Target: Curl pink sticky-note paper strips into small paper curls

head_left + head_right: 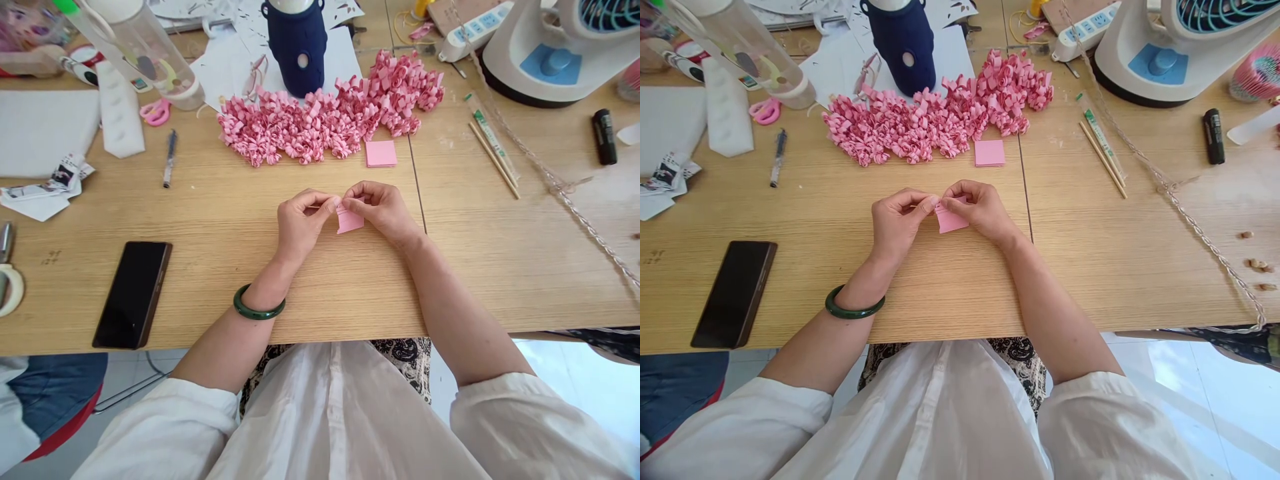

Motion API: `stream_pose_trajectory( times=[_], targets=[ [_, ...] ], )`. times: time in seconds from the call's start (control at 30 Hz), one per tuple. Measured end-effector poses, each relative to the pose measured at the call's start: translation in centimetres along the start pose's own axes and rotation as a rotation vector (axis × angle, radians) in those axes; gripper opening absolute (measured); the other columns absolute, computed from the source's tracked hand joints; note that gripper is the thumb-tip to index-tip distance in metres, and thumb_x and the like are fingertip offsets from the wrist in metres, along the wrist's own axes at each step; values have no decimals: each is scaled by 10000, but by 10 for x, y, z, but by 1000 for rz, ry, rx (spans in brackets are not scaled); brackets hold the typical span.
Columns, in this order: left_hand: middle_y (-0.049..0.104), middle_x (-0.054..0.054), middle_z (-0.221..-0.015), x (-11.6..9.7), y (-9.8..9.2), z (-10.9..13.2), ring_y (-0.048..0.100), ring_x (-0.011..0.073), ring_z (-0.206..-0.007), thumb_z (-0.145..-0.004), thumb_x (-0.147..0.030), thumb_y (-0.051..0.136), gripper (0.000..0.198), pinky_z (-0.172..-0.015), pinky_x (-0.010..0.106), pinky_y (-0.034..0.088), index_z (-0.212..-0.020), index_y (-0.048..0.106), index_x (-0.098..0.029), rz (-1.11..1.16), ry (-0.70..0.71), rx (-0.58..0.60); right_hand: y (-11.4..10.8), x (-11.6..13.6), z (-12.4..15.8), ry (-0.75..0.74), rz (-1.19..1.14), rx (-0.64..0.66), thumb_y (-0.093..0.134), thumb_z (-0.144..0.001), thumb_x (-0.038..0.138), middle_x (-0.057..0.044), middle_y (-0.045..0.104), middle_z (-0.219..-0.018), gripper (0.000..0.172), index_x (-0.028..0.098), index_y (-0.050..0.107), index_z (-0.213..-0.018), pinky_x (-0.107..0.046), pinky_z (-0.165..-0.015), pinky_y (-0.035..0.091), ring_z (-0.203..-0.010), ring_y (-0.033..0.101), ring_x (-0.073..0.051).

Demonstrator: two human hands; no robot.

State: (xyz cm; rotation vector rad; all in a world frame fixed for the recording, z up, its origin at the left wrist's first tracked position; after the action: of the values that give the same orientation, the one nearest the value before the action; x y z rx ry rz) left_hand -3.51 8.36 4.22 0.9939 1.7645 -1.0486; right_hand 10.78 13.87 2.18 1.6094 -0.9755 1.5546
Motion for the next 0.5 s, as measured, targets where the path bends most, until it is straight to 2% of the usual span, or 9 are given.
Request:
stream_pose_trajectory(
  times=[0.2,0.37,0.5],
  targets=[
    [778,13,-792,4,3,0,710,144,-750,-845,-395,772,192,-711,249,575,-768,777,-219,26,-43,22,3,2,1,-18,-6,17,822,-771,398,-28,725,-799,267,170,687,-797,-265,-689,528,-760,666,-140],
    [775,22,-797,10,6,1,695,133,-713,-888,-408,712,243,-698,254,576,-789,786,-199,101,-110,32,1,-1,1,4,0,-1,821,-780,430,-37,727,-807,297,171,676,-795,-271,-675,556,-755,672,-147],
    [792,25,-838,14,9,1,714,141,-752,-855,-367,737,181,-714,254,588,-805,796,-203,138,-135,48,0,-1,1,5,14,-11,818,-788,445,-38,725,-797,307,173,675,-793,-267,-639,560,-737,660,-146]
  ],
)
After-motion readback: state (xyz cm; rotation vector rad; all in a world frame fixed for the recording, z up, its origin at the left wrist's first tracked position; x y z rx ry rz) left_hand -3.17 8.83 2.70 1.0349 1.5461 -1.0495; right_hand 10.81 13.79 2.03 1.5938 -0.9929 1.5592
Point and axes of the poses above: each hand's wrist, its own z-axis away from the middle knuckle, its own y-axis out of the palm, x = y × z, the point moved 10 cm from there along -z, towards the middle knuckle
